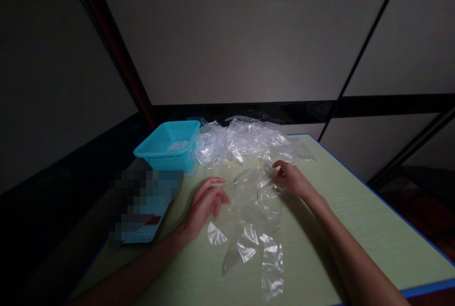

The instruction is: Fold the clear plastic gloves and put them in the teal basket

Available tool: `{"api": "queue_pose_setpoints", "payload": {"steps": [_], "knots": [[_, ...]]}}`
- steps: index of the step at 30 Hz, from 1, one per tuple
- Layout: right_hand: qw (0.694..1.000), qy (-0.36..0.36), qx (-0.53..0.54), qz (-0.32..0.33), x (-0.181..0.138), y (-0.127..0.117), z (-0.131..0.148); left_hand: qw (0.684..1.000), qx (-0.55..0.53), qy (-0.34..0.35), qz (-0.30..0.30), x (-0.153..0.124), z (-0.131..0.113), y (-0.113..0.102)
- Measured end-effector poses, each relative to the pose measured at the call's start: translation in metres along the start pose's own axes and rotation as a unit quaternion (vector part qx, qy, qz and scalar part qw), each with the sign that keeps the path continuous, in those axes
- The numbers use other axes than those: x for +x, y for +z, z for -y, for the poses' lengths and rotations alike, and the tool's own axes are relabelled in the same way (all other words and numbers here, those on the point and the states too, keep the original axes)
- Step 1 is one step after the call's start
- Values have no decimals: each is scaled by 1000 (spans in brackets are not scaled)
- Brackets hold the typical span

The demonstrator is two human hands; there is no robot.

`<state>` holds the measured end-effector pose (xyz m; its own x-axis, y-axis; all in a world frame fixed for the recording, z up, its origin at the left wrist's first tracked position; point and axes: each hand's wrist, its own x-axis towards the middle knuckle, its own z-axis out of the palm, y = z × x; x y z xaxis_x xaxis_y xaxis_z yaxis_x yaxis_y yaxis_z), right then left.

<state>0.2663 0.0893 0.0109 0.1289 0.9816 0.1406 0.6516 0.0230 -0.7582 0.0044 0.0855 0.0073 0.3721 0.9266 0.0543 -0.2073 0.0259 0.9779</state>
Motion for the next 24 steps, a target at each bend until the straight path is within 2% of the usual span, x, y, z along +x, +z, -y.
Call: {"api": "queue_pose_setpoints", "payload": {"steps": [2,4,7,9,11,16,20,24], "knots": [[998,-17,-41,-42,-3,-5,4,999,18,13,-33,2,2,-1],[992,-49,-77,-88,-6,-7,13,999,35,12,-36,1,2,0],[972,-156,-131,-116,-14,-1,30,998,56,-1,-13,-3,1,6],[962,-224,-145,-65,-19,9,40,998,69,-3,-6,-8,0,9],[953,-261,-152,17,-24,20,45,996,82,9,-21,-11,-2,10],[906,-318,-186,210,-29,37,39,981,114,75,-135,-2,-1,-2],[887,-334,-189,258,-26,36,37,966,154,108,-177,10,6,-10],[873,-354,-173,286,-28,36,41,956,206,125,-170,10,13,-9]]}}
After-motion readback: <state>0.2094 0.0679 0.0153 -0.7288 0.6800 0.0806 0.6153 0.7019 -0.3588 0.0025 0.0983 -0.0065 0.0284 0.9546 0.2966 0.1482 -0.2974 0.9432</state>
